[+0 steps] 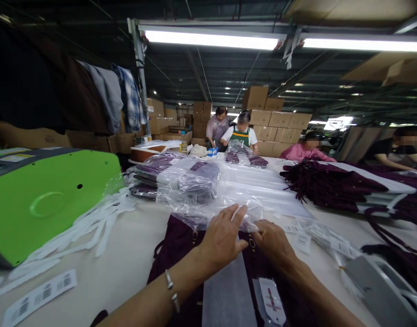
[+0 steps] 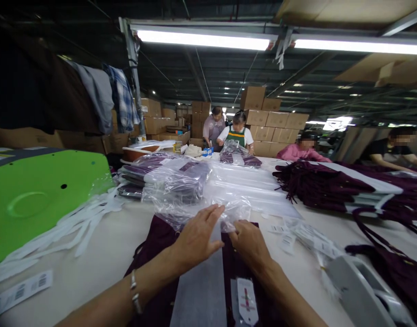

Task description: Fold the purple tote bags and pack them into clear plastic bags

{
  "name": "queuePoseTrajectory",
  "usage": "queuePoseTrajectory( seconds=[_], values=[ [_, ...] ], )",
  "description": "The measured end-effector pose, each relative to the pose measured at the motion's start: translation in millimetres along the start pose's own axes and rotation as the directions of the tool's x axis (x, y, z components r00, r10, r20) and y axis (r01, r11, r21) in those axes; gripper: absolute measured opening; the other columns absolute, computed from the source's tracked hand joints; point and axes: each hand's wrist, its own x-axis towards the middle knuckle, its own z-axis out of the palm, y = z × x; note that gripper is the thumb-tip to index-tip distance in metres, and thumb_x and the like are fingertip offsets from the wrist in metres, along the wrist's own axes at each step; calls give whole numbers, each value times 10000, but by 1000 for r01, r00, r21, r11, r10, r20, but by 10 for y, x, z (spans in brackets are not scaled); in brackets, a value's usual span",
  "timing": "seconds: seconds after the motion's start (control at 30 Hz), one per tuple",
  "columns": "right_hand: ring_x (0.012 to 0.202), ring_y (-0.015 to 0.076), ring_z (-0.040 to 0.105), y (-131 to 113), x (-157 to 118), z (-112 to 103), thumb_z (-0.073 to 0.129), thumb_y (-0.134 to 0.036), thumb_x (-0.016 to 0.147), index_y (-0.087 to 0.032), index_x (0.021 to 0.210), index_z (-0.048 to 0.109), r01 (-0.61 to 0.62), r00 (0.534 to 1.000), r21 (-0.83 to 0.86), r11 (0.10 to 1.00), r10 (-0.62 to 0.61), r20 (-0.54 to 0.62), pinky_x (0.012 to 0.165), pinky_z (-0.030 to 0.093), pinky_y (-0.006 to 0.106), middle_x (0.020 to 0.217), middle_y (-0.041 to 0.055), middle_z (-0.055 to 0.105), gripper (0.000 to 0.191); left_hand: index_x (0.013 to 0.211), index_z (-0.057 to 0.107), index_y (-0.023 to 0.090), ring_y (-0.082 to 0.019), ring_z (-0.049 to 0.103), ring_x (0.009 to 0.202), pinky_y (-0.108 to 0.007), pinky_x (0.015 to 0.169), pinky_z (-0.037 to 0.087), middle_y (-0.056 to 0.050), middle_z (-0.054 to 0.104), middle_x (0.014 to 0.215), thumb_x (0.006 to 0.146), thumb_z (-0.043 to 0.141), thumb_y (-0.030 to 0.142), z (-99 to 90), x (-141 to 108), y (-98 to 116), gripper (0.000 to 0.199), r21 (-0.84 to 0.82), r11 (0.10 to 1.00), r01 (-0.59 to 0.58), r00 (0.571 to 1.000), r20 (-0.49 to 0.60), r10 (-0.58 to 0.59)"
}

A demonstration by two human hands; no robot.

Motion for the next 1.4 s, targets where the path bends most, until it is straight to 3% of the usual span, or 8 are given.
queuePoseTrajectory(
  seconds=[0.2,0.47,0.7,0.8,0.87,1.0,1.17,1.4],
  values=[
    [571,121,450,-88,-111,-67,485,-177,884,-203,567,456,199,969,-32,979,-202,-143,570,291,265,608,2,516,320,1061,579,214,-233,609,936,-376,816,487,-42,658,979,936,467,161,199,318,-125,176,288,957,47,998,-47,-34],
    [601,121,481,84,-341,-222,481,-184,937,-200,622,474,266,954,-3,964,-263,-144,562,325,238,649,6,519,316,1083,603,190,-272,606,1023,-404,896,414,-114,667,1028,940,362,138,-183,92,-1095,285,362,855,370,929,-163,-333],
    [608,126,502,486,-699,-234,466,-181,957,-210,674,509,265,954,-54,963,-270,-128,582,342,252,662,7,533,288,934,625,159,-402,645,966,-499,810,437,-210,689,937,890,399,232,-751,-715,-2005,242,159,528,834,552,-245,-797],
    [623,143,527,790,-725,-58,488,-207,951,-215,669,529,200,974,-106,974,-210,-83,592,353,264,664,13,554,285,758,617,148,-364,667,699,-440,657,466,-172,675,690,854,534,396,-752,-902,-2152,279,-42,379,924,372,-113,-921],
    [640,157,546,970,-642,72,513,-204,924,-217,660,535,138,989,-146,980,-144,-28,591,356,268,677,18,576,265,661,587,153,-235,582,482,-347,525,438,-91,618,553,879,535,424,-692,-874,-2197,352,-206,321,924,331,14,-943],
    [735,200,586,1154,-182,95,528,-159,864,-207,723,579,5,999,-296,955,9,48,641,377,283,744,51,629,158,709,548,163,-79,445,409,-210,438,392,44,535,544,954,494,365,-677,-472,-2250,322,-541,308,783,412,80,-908],
    [862,253,600,1208,384,-95,373,-325,986,-186,811,585,-141,982,-364,921,84,-167,772,409,341,846,120,654,308,819,584,172,-120,669,768,-235,721,558,-17,674,769,920,520,349,-767,-43,-2287,213,-758,425,494,569,-87,-818],
    [858,274,685,1339,36,578,322,-363,920,-188,811,659,-330,940,55,942,324,107,799,481,360,866,138,741,396,626,666,223,-299,656,957,-381,961,469,-21,738,745,642,709,353,-198,-553,-2238,138,-586,534,610,683,46,-729]
  ],
)
